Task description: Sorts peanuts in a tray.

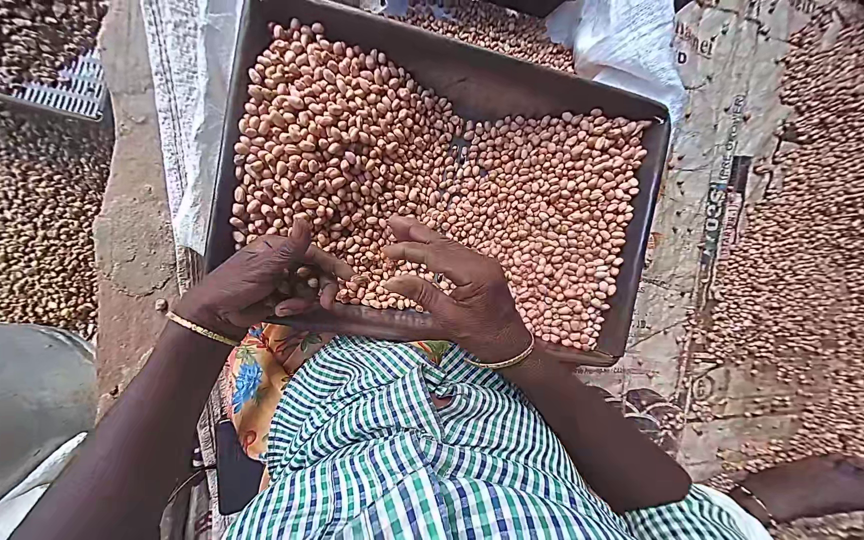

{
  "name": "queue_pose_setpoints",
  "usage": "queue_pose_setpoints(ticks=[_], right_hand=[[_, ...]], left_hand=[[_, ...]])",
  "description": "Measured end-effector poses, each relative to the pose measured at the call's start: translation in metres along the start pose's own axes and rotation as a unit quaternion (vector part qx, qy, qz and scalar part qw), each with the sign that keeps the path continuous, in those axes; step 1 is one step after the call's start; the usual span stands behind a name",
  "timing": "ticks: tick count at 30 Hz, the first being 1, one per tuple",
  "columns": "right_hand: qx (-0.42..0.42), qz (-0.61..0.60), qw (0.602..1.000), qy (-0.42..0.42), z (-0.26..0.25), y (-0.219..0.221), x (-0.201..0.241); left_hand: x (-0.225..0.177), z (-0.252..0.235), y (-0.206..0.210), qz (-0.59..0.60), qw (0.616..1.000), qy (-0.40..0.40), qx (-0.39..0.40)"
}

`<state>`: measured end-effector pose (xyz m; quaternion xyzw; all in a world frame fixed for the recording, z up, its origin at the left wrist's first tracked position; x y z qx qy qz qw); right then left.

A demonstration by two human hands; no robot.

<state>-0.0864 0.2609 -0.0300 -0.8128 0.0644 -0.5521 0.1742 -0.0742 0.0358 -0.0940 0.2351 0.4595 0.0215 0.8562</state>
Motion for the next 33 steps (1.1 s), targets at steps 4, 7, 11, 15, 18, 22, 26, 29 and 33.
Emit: queue_pose_setpoints(ticks=[4,7,11,15,18,22,26,29,33], right_hand=[[0.110,0.168,0.980,-0.004,0.002,-0.009,-0.030],[0.262,0.228,0.936,-0.052,0.025,-0.004,-0.051],[0.296,0.279,0.895,-0.184,0.032,0.006,-0.052],[0.295,0.262,0.891,-0.226,0.029,0.003,-0.060],[0.212,0.185,0.956,-0.078,0.019,-0.004,-0.059],[0.106,0.004,0.993,0.043,-0.006,0.017,-0.011],[0.139,0.130,0.982,-0.020,-0.011,0.020,-0.026],[0.200,0.214,0.955,-0.056,0.007,0.016,-0.049],[0.239,0.330,0.903,-0.138,0.023,0.033,-0.049]], left_hand=[[-0.004,0.000,-0.005,0.034,0.999,0.022,0.010],[-0.006,-0.002,-0.009,0.093,0.993,0.076,-0.005],[-0.007,-0.001,-0.011,0.135,0.984,0.114,-0.035],[-0.008,0.001,-0.013,0.157,0.978,0.126,-0.054],[-0.010,-0.001,-0.012,0.164,0.977,0.137,-0.031],[-0.005,-0.002,0.001,0.067,0.997,0.044,0.012],[-0.006,-0.003,0.006,0.014,1.000,-0.015,0.018],[-0.007,-0.003,-0.001,0.056,0.998,0.041,-0.004],[-0.006,-0.005,-0.006,0.113,0.990,0.085,-0.014]])
Point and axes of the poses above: each hand's wrist, its own z-axis away from the middle knuckle, its own y-axis out of the palm, x = y × z, the point moved 4 cm from there along -z, towards the middle knuckle, and after that the axes turned 10 degrees about -x, right-handed, at the moved point
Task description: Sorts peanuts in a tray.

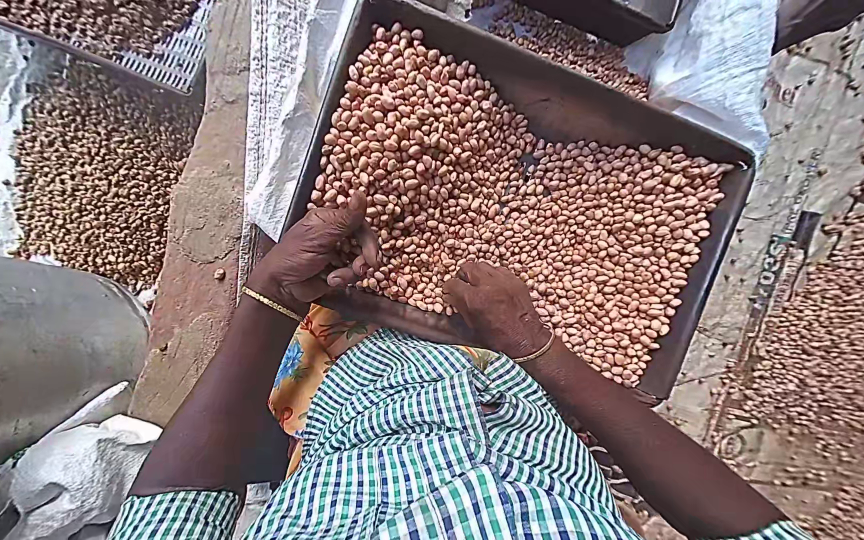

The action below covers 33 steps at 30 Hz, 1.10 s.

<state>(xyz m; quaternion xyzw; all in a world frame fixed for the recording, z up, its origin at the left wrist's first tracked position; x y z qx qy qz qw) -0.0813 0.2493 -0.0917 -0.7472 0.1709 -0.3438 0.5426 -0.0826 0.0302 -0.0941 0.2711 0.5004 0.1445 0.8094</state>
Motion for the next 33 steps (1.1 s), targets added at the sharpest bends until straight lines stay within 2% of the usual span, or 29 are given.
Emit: queue_pose_setpoints(ticks=[5,6,9,12,14,15,16,17,18,19,20,22,23,25,28,30,31,32,33], right_hand=[[0.130,0.046,0.986,0.098,-0.010,-0.006,0.014],[0.124,0.043,0.986,0.104,-0.008,-0.006,0.012],[0.036,0.046,0.995,0.078,-0.002,-0.004,-0.002],[0.014,0.046,0.994,0.097,-0.005,-0.004,-0.008],[-0.004,-0.060,0.986,0.154,-0.005,-0.008,-0.019],[-0.032,-0.178,0.966,0.185,-0.003,-0.010,-0.032],[-0.067,-0.326,0.917,0.219,-0.002,-0.010,-0.046],[-0.091,-0.474,0.839,0.252,-0.001,-0.008,-0.054],[-0.087,-0.556,0.782,0.267,0.000,-0.006,-0.058],[-0.068,-0.569,0.776,0.263,0.002,-0.004,-0.058],[-0.046,-0.526,0.811,0.252,0.003,-0.004,-0.054],[0.001,-0.338,0.918,0.209,0.000,-0.006,-0.034],[0.002,-0.238,0.957,0.164,-0.003,-0.004,-0.022],[-0.011,-0.097,0.992,0.076,-0.006,0.006,-0.006],[0.031,-0.028,0.998,0.051,-0.009,0.010,0.004],[0.037,-0.096,0.991,0.088,-0.010,0.004,-0.005],[0.007,-0.194,0.972,0.131,-0.008,0.000,-0.017],[-0.030,-0.329,0.924,0.191,-0.004,-0.001,-0.033],[-0.064,-0.459,0.852,0.243,-0.002,-0.001,-0.047]], left_hand=[[-0.002,-0.001,-0.002,0.016,0.998,0.009,-0.064],[-0.003,-0.001,-0.002,0.020,0.997,0.012,-0.069],[-0.003,0.000,-0.004,0.013,0.997,0.019,-0.079],[-0.003,-0.001,-0.003,0.010,0.997,0.024,-0.076],[-0.003,0.000,-0.002,0.019,0.996,0.027,-0.079],[-0.004,0.000,-0.002,0.024,0.996,0.033,-0.083],[-0.005,0.000,-0.003,0.032,0.995,0.040,-0.086],[-0.005,0.002,-0.004,0.041,0.994,0.045,-0.091],[-0.004,0.002,-0.005,0.047,0.993,0.046,-0.097],[-0.004,0.002,-0.006,0.047,0.993,0.044,-0.099],[-0.005,0.000,-0.005,0.047,0.993,0.041,-0.097],[-0.005,-0.002,-0.003,0.049,0.994,0.039,-0.092],[-0.005,-0.001,-0.003,0.046,0.994,0.041,-0.092],[-0.005,0.001,-0.004,0.044,0.993,0.051,-0.093],[-0.005,0.001,-0.004,0.054,0.993,0.056,-0.088],[-0.005,-0.001,-0.003,0.057,0.993,0.058,-0.086],[-0.005,-0.001,-0.002,0.059,0.993,0.061,-0.084],[-0.006,-0.001,-0.003,0.058,0.993,0.065,-0.085],[-0.006,0.001,-0.005,0.058,0.992,0.068,-0.091]])
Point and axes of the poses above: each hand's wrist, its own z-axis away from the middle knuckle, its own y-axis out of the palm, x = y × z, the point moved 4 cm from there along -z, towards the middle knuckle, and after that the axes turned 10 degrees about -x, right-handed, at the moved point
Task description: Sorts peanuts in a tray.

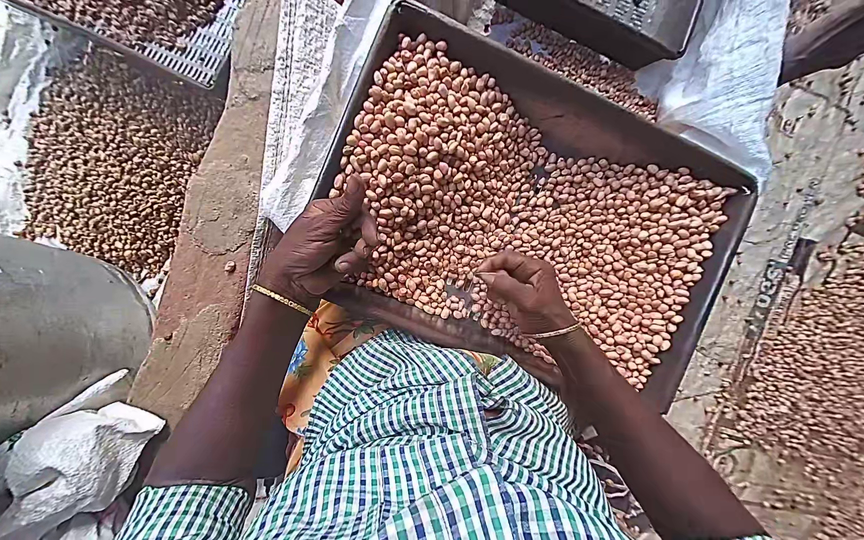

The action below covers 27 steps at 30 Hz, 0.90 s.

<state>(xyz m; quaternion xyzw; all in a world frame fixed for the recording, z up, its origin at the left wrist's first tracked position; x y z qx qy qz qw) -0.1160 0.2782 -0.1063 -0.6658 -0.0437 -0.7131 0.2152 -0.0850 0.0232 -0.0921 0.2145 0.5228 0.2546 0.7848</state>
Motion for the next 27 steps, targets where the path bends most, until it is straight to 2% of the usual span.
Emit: queue_pose_setpoints(ticks=[1,2,3,5,7,9,11,12,13,14,15,16,18,20,22,25,27], right_hand=[[-0.014,-0.090,0.995,0.036,-0.002,-0.007,-0.006],[-0.020,-0.105,0.993,0.049,-0.002,-0.011,-0.009],[-0.024,-0.064,0.997,0.047,-0.002,-0.010,-0.007],[-0.004,0.122,0.992,-0.003,0.000,0.002,0.006],[0.009,0.275,0.955,-0.110,0.000,0.018,0.011],[0.008,0.291,0.943,-0.160,-0.002,0.022,0.007],[-0.017,0.161,0.982,-0.095,-0.007,0.010,0.004],[-0.045,0.028,0.998,-0.028,-0.010,0.005,0.001],[-0.062,-0.104,0.992,0.041,-0.012,0.002,0.000],[-0.052,-0.169,0.981,0.082,-0.011,0.002,-0.001],[-0.023,-0.172,0.980,0.096,-0.008,0.005,0.001],[0.007,-0.127,0.988,0.088,-0.006,0.010,0.003],[0.074,0.065,0.995,0.027,0.001,0.027,0.014],[0.077,0.227,0.966,-0.093,0.003,0.047,0.019],[0.074,0.324,0.926,-0.182,0.005,0.062,0.019],[0.103,0.416,0.880,-0.205,0.006,0.076,0.028],[0.119,0.421,0.881,-0.178,0.003,0.078,0.034]], left_hand=[[0.000,0.002,-0.001,-0.001,1.000,0.002,-0.008],[0.000,0.002,0.000,-0.002,1.000,0.004,-0.010],[0.000,0.000,0.001,0.001,1.000,0.006,-0.007],[0.000,-0.002,0.001,0.015,1.000,0.006,-0.008],[0.000,0.000,-0.001,0.024,0.999,0.005,-0.021],[0.001,0.001,-0.003,0.028,0.999,0.005,-0.028],[0.000,0.000,-0.003,0.038,0.999,0.005,-0.028],[0.000,0.000,-0.002,0.039,0.999,0.007,-0.029],[-0.001,-0.001,-0.002,0.041,0.999,0.010,-0.029],[-0.001,0.000,-0.002,0.043,0.999,0.010,-0.029],[0.000,0.000,-0.002,0.046,0.999,0.007,-0.026],[-0.001,-0.001,-0.001,0.047,0.999,0.006,-0.024],[-0.001,0.000,-0.001,0.056,0.998,0.005,-0.030],[-0.002,0.000,-0.001,0.054,0.998,0.005,-0.040],[-0.002,0.001,-0.002,0.049,0.998,0.010,-0.043],[-0.001,0.000,-0.003,0.041,0.998,0.015,-0.038],[-0.001,-0.002,-0.002,0.044,0.998,0.016,-0.029]])
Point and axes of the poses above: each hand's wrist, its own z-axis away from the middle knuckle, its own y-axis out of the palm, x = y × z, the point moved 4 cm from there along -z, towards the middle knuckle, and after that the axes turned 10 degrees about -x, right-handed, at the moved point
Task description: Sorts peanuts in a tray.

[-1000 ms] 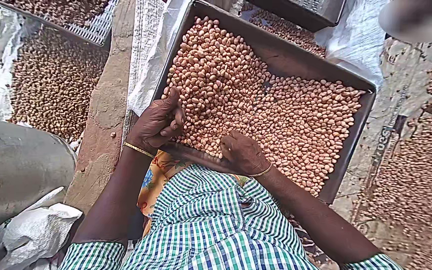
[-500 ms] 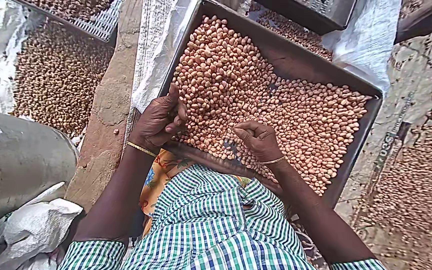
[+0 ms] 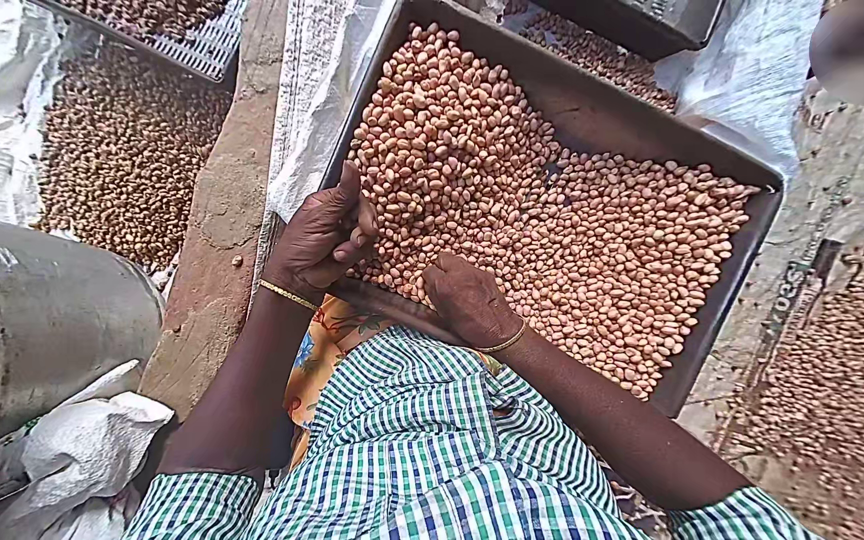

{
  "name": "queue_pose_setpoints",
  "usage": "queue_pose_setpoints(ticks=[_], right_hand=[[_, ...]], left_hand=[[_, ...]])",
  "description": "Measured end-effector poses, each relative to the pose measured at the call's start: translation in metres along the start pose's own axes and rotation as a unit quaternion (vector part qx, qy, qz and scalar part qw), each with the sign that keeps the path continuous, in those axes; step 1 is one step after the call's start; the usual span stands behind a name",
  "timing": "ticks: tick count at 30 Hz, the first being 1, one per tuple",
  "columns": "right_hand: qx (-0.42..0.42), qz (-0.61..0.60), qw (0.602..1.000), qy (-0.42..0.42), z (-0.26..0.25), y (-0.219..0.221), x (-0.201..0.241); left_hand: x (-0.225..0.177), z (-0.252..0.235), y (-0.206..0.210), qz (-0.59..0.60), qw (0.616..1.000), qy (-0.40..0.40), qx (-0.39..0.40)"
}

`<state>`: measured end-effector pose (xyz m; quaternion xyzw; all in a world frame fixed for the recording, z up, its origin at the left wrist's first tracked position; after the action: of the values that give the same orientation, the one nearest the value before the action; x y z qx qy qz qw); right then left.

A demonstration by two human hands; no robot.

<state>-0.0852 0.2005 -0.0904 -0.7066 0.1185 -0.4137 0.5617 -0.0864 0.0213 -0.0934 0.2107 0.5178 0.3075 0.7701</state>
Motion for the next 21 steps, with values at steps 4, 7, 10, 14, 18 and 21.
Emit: queue_pose_setpoints(ticks=[4,7,10,14,18,21], right_hand=[[-0.059,-0.287,0.952,0.090,0.008,-0.015,-0.042],[-0.065,-0.332,0.932,0.127,0.020,-0.020,-0.057],[-0.074,-0.210,0.972,0.073,0.015,-0.016,-0.037],[-0.070,-0.106,0.992,-0.014,0.006,-0.001,-0.017],[-0.011,-0.028,0.999,-0.045,-0.002,0.004,-0.006],[-0.049,-0.253,0.965,0.053,-0.005,-0.009,-0.035]], left_hand=[[-0.001,0.001,-0.001,0.013,1.000,0.002,0.004],[0.000,0.002,-0.002,0.016,1.000,-0.006,0.004],[0.000,-0.001,0.002,0.002,1.000,-0.008,-0.003],[-0.001,0.003,0.000,0.008,1.000,-0.003,-0.014],[0.000,0.000,-0.001,-0.004,1.000,-0.005,-0.007],[0.000,0.000,0.000,0.002,1.000,-0.006,-0.006]])
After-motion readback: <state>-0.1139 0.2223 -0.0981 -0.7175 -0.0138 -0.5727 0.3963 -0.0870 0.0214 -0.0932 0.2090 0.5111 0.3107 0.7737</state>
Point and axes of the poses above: each hand's wrist, its own z-axis away from the middle knuckle, its own y-axis out of the palm, x = y × z, the point moved 4 cm from there along -z, towards the middle knuckle, and after that the axes turned 10 degrees about -x, right-handed, at the moved point
